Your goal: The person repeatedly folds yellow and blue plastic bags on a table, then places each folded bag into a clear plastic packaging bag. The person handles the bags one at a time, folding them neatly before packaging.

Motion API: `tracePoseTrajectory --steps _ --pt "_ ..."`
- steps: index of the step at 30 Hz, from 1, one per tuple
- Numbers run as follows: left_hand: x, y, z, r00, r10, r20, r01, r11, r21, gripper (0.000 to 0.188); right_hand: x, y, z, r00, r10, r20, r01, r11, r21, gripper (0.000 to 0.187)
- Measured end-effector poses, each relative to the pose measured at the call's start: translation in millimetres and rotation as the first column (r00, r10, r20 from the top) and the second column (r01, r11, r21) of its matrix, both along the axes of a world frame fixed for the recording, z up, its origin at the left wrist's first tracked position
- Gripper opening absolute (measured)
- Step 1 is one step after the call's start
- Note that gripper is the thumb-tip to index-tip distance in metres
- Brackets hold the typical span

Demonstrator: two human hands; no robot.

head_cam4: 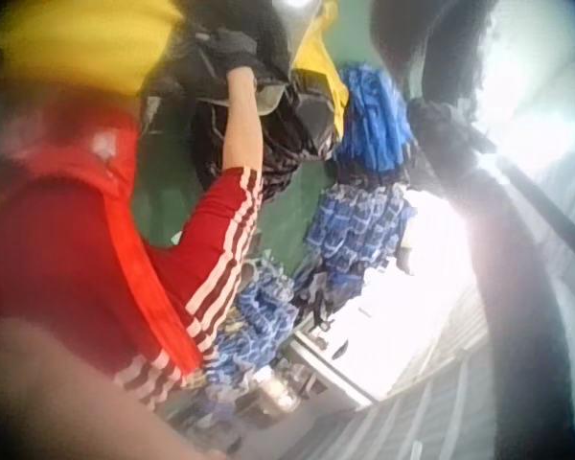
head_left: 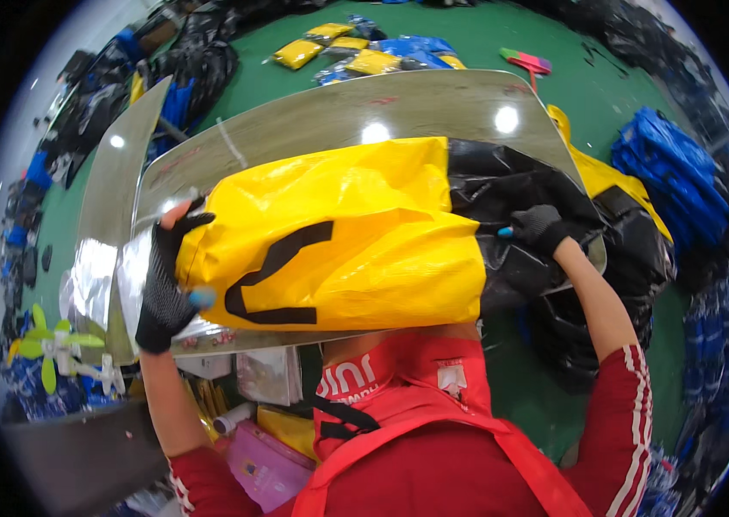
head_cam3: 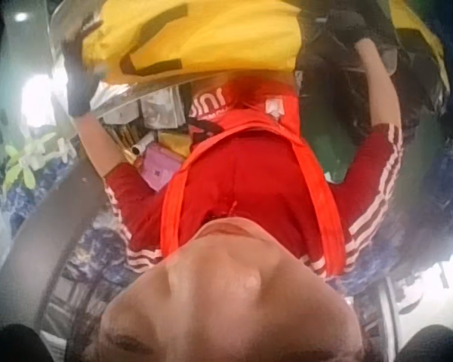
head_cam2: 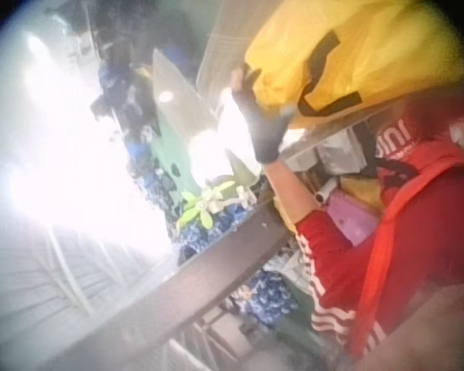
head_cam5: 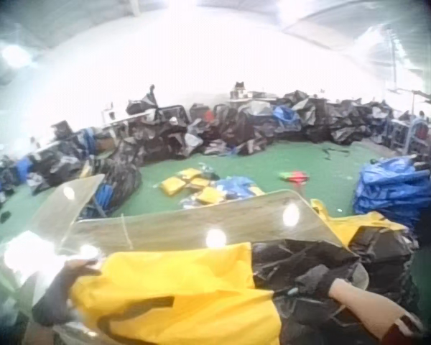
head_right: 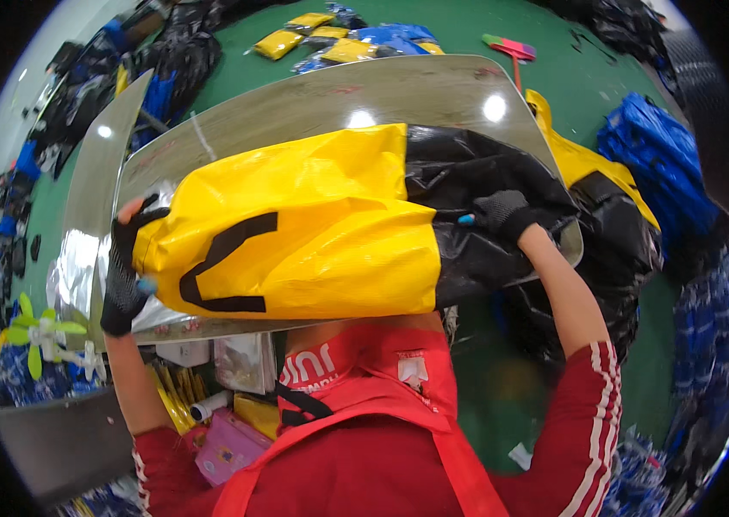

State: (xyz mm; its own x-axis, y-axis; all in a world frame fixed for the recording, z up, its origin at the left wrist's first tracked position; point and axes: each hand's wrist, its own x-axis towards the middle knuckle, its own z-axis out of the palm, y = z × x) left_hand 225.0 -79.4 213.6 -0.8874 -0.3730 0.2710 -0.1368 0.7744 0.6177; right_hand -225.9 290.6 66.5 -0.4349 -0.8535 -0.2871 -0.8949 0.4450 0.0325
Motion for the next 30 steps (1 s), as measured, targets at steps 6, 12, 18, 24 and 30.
tracePoseTrajectory --steps 6,12,18,24,30 --pt "-2.2 0.0 10.9 0.966 -0.17 0.193 0.178 0.984 -0.026 0.068 -2.8 -2.0 -7.6 0.998 -0.067 -0.021 0.067 0.997 0.032 0.052" --pt "74.0 -22.8 -47.3 0.842 0.515 0.157 -0.53 0.74 0.414 0.054 -4.6 7.7 -10.5 0.999 -0.039 0.021 0.041 0.996 -0.082 0.048" --pt "36.6 -25.6 -129.1 0.785 0.584 0.208 -0.612 0.782 0.113 0.036 4.8 10.9 -9.1 0.997 -0.077 -0.013 0.076 0.993 -0.089 0.042" --pt "-8.1 -31.0 -179.0 0.915 0.374 -0.153 -0.399 0.78 -0.482 0.056 7.9 12.5 -4.1 0.908 0.253 -0.334 -0.388 0.809 -0.441 0.029" --pt "-54.6 -25.1 -115.6 0.767 0.1 0.634 0.099 0.958 -0.271 0.034 -6.8 2.8 -19.4 0.992 0.113 -0.053 -0.123 0.956 -0.265 0.028"
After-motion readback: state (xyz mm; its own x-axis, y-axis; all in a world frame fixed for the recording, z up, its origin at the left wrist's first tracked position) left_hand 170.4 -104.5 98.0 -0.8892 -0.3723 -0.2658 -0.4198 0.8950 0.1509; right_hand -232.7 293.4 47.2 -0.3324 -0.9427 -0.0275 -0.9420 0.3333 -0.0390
